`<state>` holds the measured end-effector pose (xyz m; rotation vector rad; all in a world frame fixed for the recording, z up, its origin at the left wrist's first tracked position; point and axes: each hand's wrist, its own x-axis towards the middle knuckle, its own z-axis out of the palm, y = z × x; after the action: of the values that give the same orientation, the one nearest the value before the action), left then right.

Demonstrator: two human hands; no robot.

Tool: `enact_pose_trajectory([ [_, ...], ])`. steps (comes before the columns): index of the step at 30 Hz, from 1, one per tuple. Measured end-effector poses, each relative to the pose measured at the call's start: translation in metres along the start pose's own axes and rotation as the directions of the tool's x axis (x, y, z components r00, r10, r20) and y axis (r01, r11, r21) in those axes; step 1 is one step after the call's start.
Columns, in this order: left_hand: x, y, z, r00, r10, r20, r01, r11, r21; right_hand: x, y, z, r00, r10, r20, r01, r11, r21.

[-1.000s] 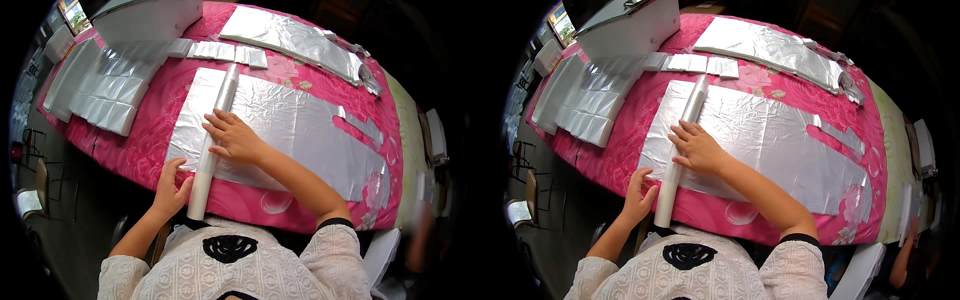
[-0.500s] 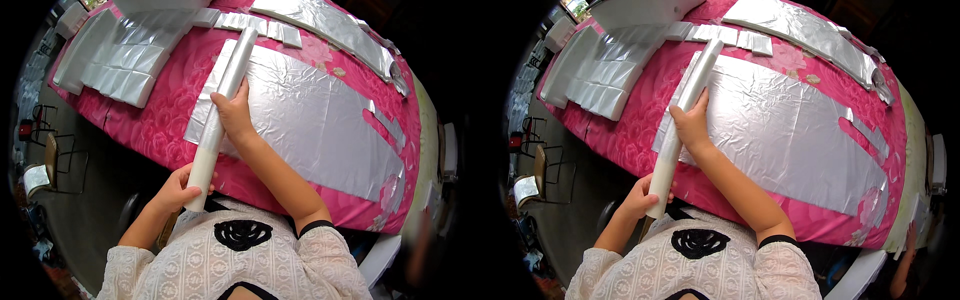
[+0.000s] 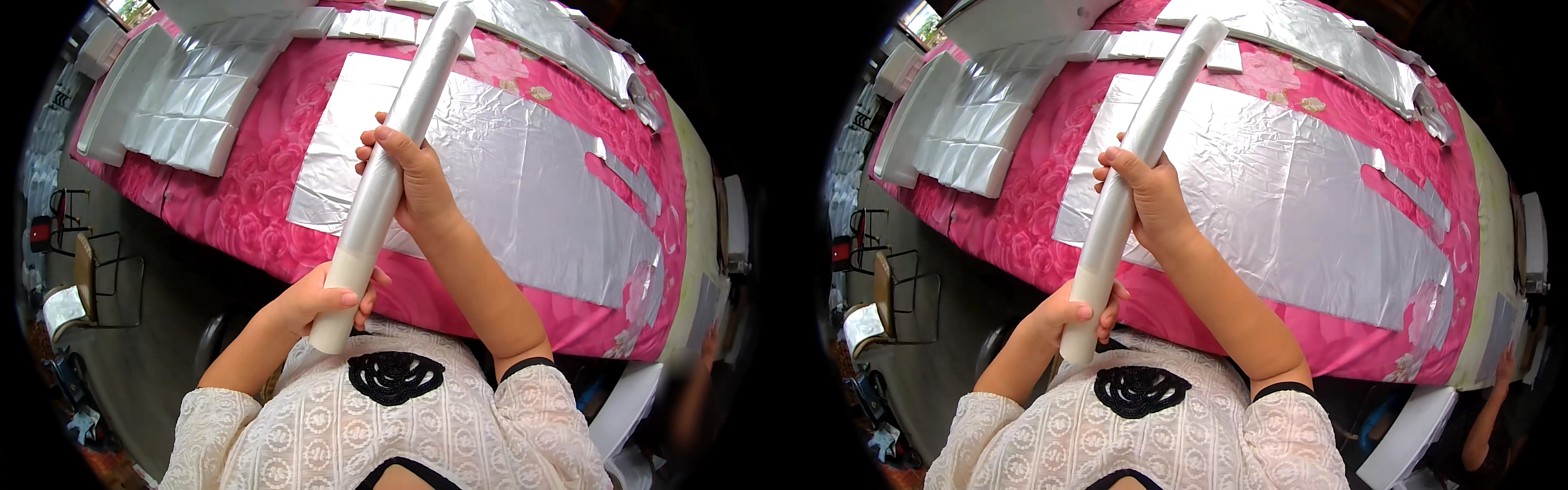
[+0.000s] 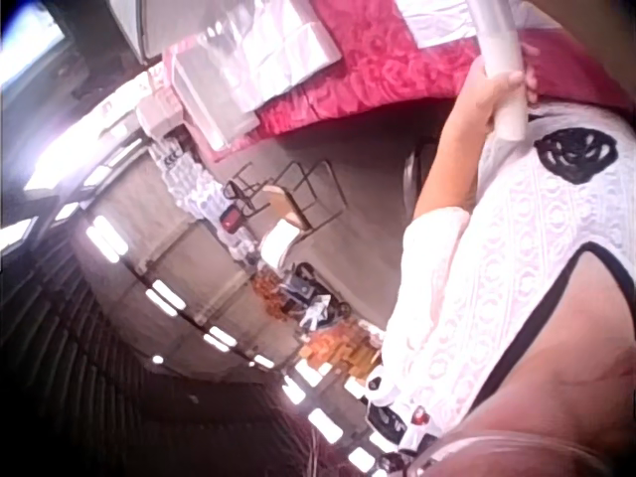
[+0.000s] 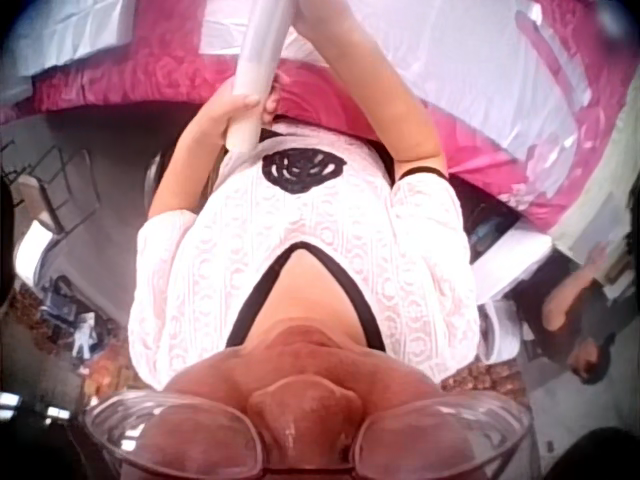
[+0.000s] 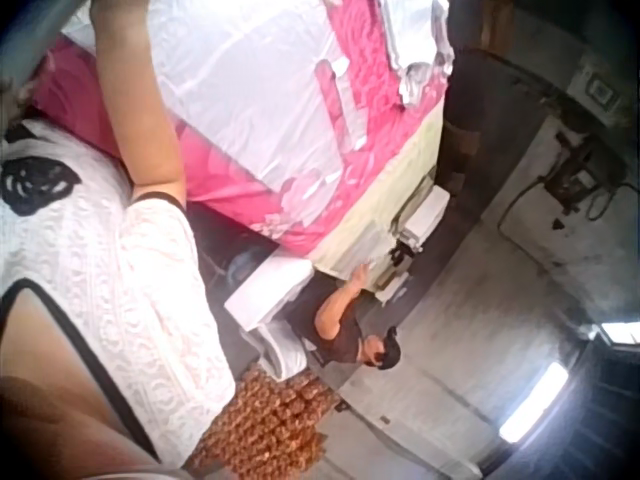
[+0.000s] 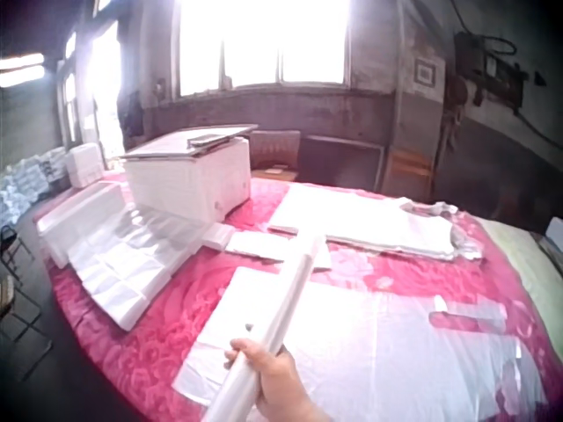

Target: The person wraps small rectangular items in clear plastic film on a pink floral tablecloth. They unroll the film, place an item, fold the film over, and smooth it with a white cylindrical roller. The wrapped items are stacked on the table.

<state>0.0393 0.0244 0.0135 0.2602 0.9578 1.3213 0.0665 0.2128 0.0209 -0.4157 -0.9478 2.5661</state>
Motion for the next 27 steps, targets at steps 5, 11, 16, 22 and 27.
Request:
enact_pose_trajectory([
  [5,0.009,-0.006,0.013,0.950,0.103,-0.295,0.000,0.945,0.327,-0.003,0.008,-0.008,0.994,0.003,-0.107,-0.026,0.977,-0.211],
  [11,0.011,-0.008,0.014,0.968,0.013,-0.251,0.037,0.981,0.192,-0.012,0.015,-0.012,0.993,0.069,-0.094,-0.077,0.993,-0.090],
  [16,0.010,-0.005,0.009,0.989,-0.060,-0.132,0.073,0.993,0.098,-0.018,0.019,-0.013,0.992,0.051,-0.114,-0.054,0.998,-0.020],
  [22,0.018,-0.007,0.005,0.977,0.151,-0.150,-0.121,0.974,0.189,-0.025,0.029,-0.014,0.982,0.033,-0.188,-0.060,0.988,-0.142],
  [27,0.020,-0.006,-0.007,0.964,0.120,-0.239,-0.035,0.943,0.331,-0.025,0.041,-0.015,0.980,0.044,-0.193,-0.070,0.989,-0.133],
])
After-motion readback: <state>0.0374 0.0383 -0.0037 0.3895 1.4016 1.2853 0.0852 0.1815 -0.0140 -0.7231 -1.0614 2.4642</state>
